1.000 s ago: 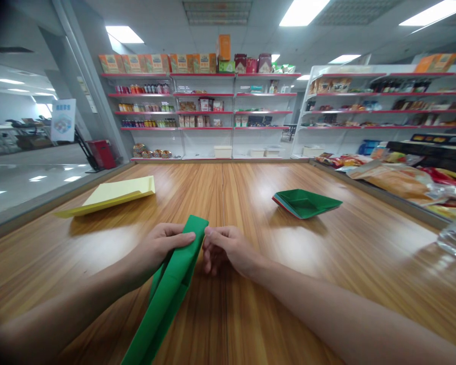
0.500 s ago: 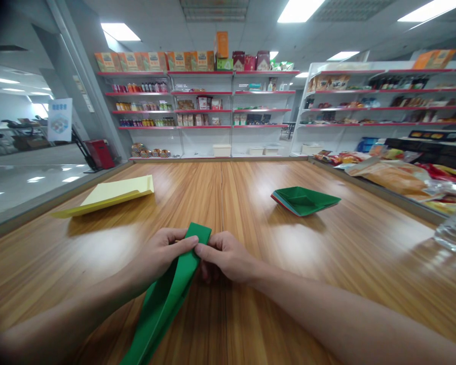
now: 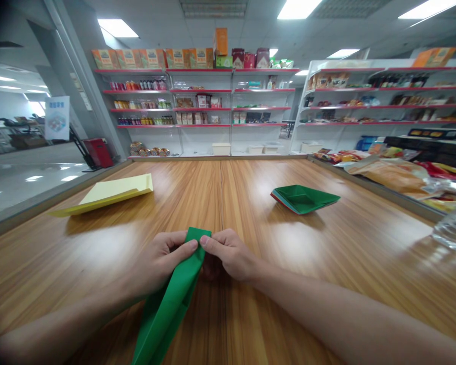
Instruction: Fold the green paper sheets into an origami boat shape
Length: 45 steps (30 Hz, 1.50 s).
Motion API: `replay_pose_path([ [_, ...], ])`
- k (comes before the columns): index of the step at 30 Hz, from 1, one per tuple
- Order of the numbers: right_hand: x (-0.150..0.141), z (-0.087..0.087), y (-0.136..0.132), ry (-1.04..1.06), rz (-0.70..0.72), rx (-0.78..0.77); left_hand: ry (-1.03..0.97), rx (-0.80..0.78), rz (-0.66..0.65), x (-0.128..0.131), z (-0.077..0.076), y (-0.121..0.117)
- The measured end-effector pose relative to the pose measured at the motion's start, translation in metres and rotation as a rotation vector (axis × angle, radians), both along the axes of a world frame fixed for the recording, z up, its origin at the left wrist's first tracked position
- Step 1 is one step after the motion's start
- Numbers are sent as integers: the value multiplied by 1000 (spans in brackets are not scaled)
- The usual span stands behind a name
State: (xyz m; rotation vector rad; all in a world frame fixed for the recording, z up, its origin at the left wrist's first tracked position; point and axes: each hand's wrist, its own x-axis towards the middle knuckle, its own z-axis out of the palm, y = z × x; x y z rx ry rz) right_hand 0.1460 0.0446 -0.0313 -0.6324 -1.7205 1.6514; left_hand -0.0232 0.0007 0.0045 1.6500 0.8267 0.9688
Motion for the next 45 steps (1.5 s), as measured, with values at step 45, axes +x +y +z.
replay_pose_path([
  [45, 1, 0, 15, 254, -61, -373, -241, -122, 617, -15, -14, 26],
])
